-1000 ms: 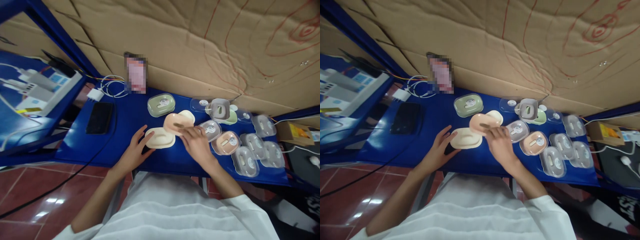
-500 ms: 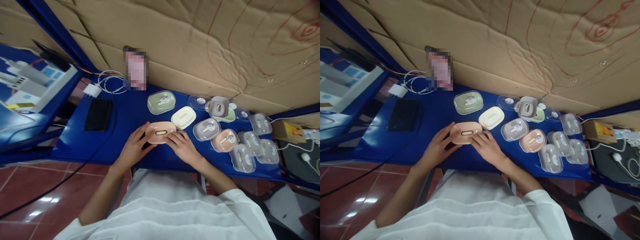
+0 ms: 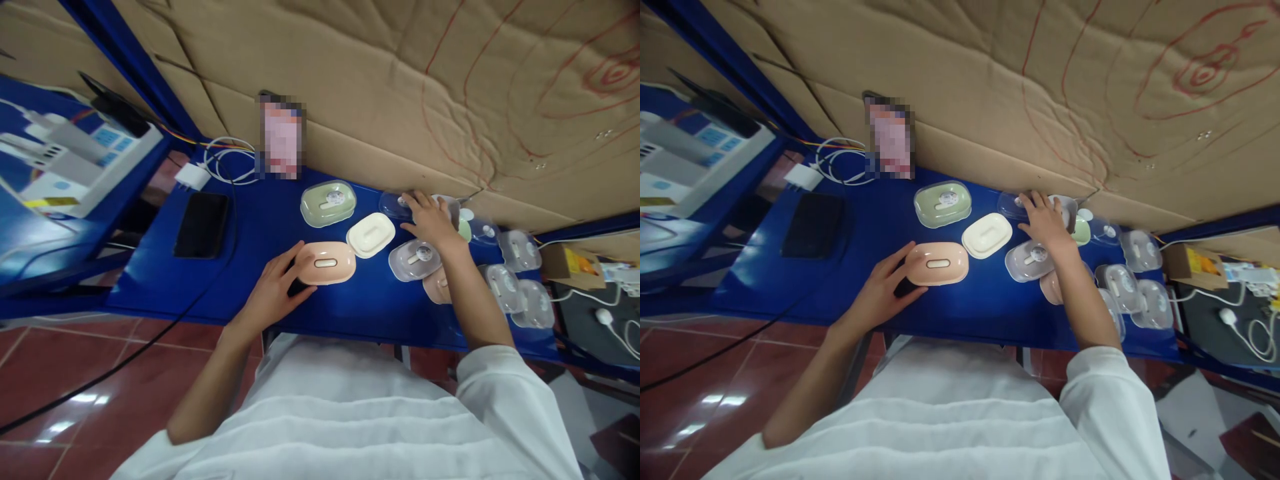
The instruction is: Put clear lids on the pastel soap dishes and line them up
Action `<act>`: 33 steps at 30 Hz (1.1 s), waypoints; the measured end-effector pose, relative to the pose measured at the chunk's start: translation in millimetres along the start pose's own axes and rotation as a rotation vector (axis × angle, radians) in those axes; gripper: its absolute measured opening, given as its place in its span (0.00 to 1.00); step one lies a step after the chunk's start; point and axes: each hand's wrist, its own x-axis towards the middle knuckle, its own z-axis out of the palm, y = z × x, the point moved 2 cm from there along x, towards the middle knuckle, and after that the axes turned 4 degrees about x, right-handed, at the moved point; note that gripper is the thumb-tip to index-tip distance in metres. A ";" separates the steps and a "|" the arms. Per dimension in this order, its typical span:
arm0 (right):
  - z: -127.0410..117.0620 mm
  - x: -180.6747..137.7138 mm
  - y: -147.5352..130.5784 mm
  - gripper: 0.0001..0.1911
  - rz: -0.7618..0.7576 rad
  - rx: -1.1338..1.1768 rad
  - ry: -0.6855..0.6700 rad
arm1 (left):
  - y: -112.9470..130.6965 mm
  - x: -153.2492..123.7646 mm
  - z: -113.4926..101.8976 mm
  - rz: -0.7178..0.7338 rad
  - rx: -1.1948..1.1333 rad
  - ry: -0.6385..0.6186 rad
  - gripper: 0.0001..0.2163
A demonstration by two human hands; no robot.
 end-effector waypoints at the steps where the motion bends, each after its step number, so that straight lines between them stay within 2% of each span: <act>1: 1.2 5.5 4.9 0.37 0.010 -0.010 -0.020 | 0.3 0.0 -0.6 -0.001 -0.007 0.001 0.31; 3: -0.1 9.5 6.4 0.31 0.014 0.006 -0.004 | 1.2 0.2 -2.0 -0.008 -0.022 0.007 0.32; 6: -9.6 -3.6 -10.0 0.22 -0.007 0.050 0.116 | 2.0 0.8 -3.8 -0.028 -0.047 0.001 0.33; 8: -15.1 -24.3 -33.7 0.23 -0.081 0.071 0.235 | 1.9 1.3 -4.4 -0.043 -0.068 -0.004 0.35; 11: -11.3 -63.7 -84.0 0.25 -0.271 0.118 0.363 | 0.6 1.7 -3.8 -0.081 -0.087 -0.009 0.38; 14: 4.2 -94.3 -133.2 0.25 -0.403 0.165 0.368 | -0.9 1.7 -2.3 -0.118 -0.086 -0.035 0.41; 17: 16.8 -105.5 -161.6 0.24 -0.504 0.197 0.293 | -1.0 1.4 -1.8 -0.088 -0.088 -0.055 0.41; 21: 21.9 -103.7 -164.9 0.29 -0.591 0.259 0.162 | -0.6 1.3 -2.7 -0.024 -0.086 -0.066 0.39; 24: 27.3 -105.7 -162.5 0.35 -0.624 0.299 0.128 | -0.6 1.3 -2.7 -0.007 -0.083 -0.086 0.36; 29: 41.2 -115.9 -169.9 0.28 -0.577 0.307 0.152 | -2.0 -0.4 -1.4 -0.036 -0.093 -0.080 0.36; 33: 45.8 -119.2 -174.3 0.28 -0.583 0.299 0.174 | -2.7 -2.9 0.2 -0.026 -0.084 -0.057 0.35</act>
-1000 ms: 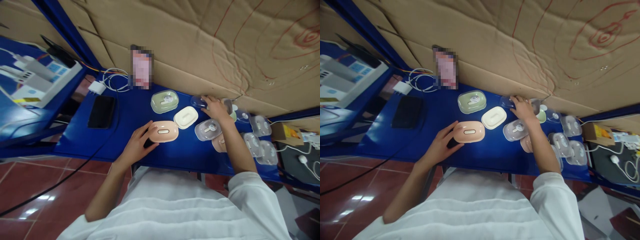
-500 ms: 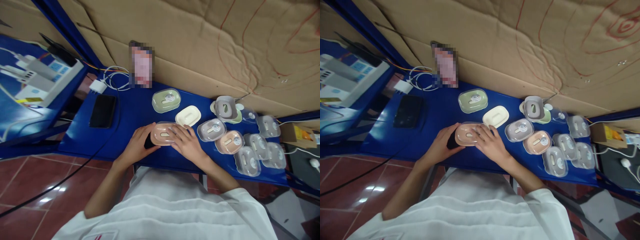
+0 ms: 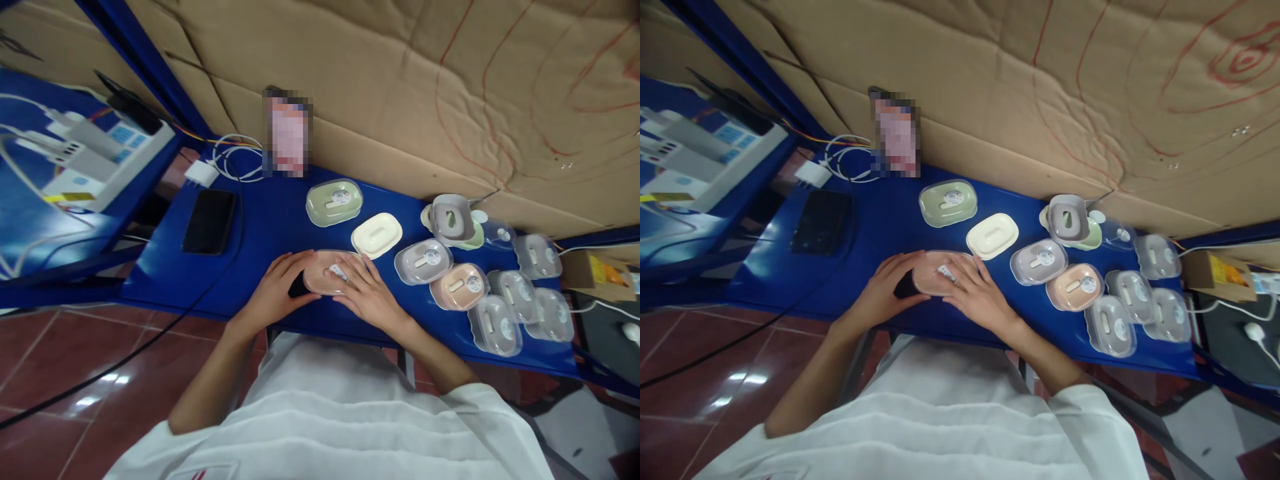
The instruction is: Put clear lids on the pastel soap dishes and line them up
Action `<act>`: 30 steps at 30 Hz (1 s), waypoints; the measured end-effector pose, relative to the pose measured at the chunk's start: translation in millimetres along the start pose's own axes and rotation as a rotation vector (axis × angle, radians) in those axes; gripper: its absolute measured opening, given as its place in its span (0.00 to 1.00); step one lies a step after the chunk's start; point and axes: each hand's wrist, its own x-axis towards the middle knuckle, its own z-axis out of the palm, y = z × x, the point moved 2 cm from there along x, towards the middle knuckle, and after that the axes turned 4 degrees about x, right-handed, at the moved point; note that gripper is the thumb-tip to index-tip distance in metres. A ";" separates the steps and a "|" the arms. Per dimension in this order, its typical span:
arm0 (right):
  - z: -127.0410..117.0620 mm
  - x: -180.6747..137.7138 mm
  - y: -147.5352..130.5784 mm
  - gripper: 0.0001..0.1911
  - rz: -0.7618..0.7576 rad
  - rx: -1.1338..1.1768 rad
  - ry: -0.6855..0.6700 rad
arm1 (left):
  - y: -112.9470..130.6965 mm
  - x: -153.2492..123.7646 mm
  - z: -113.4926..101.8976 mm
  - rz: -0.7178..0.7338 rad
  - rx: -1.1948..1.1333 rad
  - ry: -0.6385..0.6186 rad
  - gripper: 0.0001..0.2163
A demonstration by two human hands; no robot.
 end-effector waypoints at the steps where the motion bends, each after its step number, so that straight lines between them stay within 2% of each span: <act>1: 1.2 -0.2 -0.1 0.28 -0.002 -0.004 0.006 | 0.1 -0.4 0.4 0.002 0.007 0.010 0.35; 7: 14.0 -4.4 3.8 0.31 -0.013 -0.023 0.018 | 4.1 -2.7 0.5 0.040 0.014 0.046 0.36; 12: 20.3 -8.3 4.3 0.34 -0.063 0.013 0.013 | 7.4 -10.1 -1.4 0.008 -0.030 0.030 0.37; 19: 15.7 -6.6 0.5 0.30 -0.105 0.018 -0.005 | 9.0 -21.6 -1.9 -0.008 -0.001 -0.009 0.25; 23: 10.2 2.1 0.6 0.30 -0.082 0.043 -0.025 | 6.9 -20.4 -4.8 -0.054 -0.040 0.005 0.29; 30: 6.5 4.6 -1.6 0.30 -0.123 0.050 -0.043 | 0.5 -20.3 -5.3 -0.101 -0.092 0.008 0.29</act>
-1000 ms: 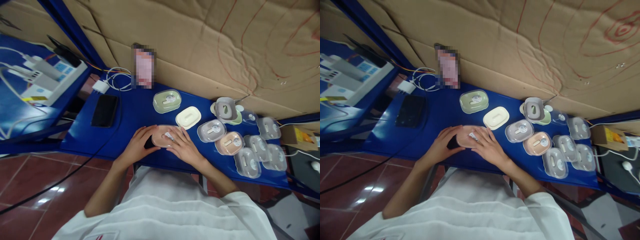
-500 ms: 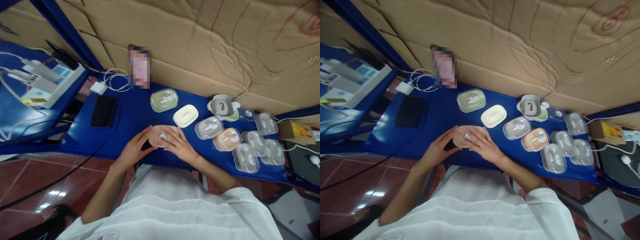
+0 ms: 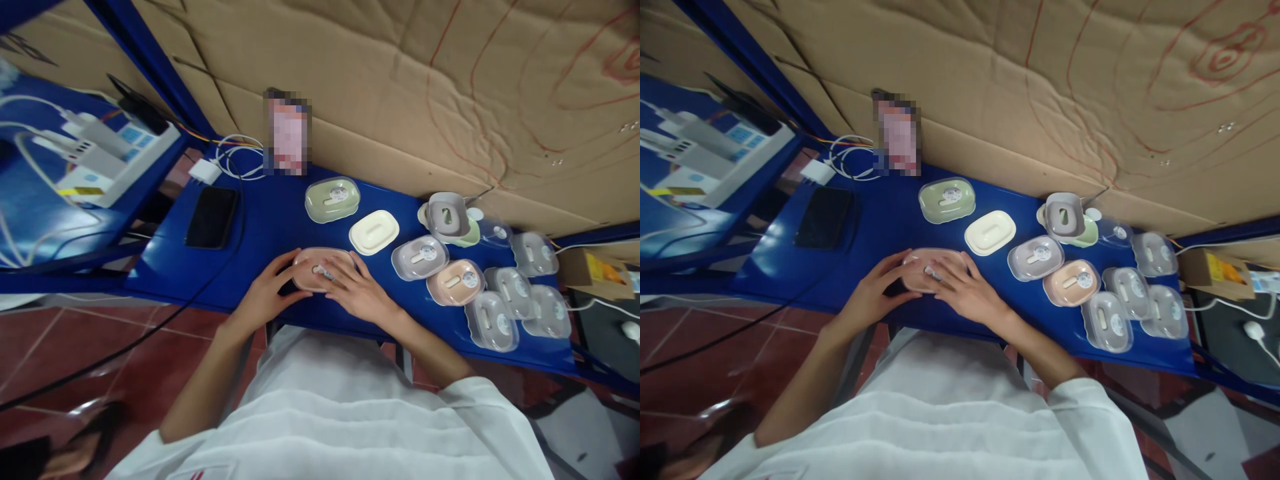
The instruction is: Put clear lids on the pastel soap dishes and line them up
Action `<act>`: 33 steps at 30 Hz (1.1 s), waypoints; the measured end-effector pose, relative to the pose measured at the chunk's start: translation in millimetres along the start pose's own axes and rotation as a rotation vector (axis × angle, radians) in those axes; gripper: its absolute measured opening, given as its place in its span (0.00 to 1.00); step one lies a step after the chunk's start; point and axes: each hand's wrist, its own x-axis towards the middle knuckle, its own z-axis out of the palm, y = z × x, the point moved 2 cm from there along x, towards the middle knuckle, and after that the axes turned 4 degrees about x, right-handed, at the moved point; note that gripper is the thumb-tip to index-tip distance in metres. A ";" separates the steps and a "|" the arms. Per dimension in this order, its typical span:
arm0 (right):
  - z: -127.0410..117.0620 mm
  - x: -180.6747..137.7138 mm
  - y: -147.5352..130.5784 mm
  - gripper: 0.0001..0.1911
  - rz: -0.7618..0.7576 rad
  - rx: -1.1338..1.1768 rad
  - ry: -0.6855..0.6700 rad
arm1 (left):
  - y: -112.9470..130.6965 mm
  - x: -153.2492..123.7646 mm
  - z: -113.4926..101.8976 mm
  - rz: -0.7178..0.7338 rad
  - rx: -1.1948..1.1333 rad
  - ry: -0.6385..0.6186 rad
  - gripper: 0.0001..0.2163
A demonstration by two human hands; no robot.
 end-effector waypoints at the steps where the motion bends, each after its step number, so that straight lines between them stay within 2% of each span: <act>1: 1.3 -1.2 0.5 0.30 -0.008 0.000 0.007 | -0.4 -0.2 0.5 -0.002 0.003 -0.011 0.29; 7: 9.3 -7.5 2.1 0.28 -0.029 0.004 0.069 | -0.8 -1.5 2.7 0.026 0.011 0.011 0.29; 15: 12.7 -12.3 -2.1 0.34 0.002 0.011 0.002 | 1.7 -1.4 0.8 0.098 0.012 0.045 0.28; 24: 5.3 -12.0 -1.3 0.32 -0.101 -0.055 0.032 | 4.3 -4.5 0.3 0.101 0.022 0.050 0.30; 33: 14.4 -14.7 0.2 0.35 -0.082 0.007 -0.020 | 4.4 -10.1 -1.5 0.151 0.101 0.068 0.29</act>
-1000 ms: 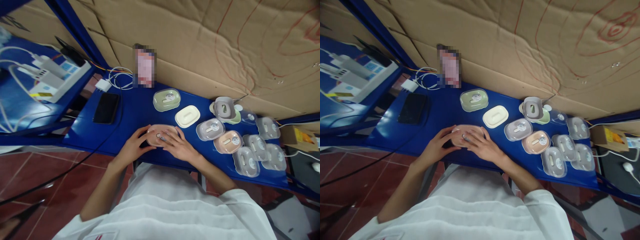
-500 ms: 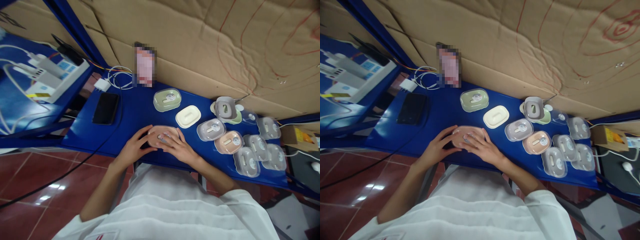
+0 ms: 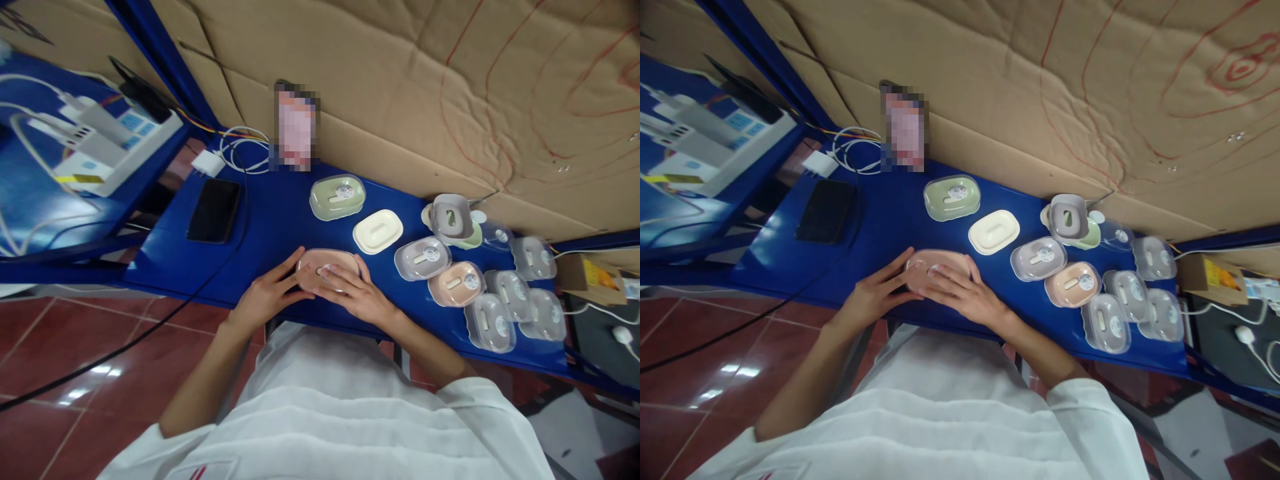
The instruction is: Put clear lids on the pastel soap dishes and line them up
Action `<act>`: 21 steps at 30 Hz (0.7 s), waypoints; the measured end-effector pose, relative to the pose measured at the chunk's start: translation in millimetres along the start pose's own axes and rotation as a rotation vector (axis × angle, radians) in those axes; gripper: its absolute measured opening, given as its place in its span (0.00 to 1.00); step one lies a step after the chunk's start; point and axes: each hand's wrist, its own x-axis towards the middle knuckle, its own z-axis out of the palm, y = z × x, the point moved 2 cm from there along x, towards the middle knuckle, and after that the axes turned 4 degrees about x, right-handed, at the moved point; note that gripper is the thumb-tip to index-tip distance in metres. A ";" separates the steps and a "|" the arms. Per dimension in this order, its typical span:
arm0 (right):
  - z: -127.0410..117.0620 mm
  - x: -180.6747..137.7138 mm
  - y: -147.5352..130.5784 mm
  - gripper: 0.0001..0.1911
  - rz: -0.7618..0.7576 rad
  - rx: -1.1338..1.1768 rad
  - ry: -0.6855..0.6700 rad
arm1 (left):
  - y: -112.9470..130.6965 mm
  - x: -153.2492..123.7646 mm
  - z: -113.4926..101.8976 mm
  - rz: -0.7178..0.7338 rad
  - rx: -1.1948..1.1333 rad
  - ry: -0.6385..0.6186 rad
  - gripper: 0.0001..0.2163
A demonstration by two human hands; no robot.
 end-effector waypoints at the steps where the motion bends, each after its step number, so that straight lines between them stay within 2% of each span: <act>1: 0.1 -0.2 0.6 0.35 -0.007 0.008 0.006 | 0.0 -0.7 0.2 0.006 0.022 0.010 0.29; 7: 0.3 1.9 4.0 0.28 0.028 0.074 0.042 | 3.1 0.2 -0.7 0.105 0.103 0.073 0.34; 10: -0.8 5.1 3.7 0.24 0.069 0.107 0.046 | 5.5 4.1 -4.3 0.150 0.092 -0.007 0.32; 14: -4.3 9.5 2.9 0.25 0.113 0.103 0.028 | 3.0 8.3 -9.3 0.219 0.050 -0.088 0.27; 19: -6.5 11.6 2.0 0.25 0.084 0.085 0.087 | -3.7 9.0 -10.6 0.295 0.042 0.010 0.34; 21: -6.4 11.3 1.2 0.24 0.063 0.071 0.120 | -3.5 8.4 -11.2 0.284 0.057 0.045 0.35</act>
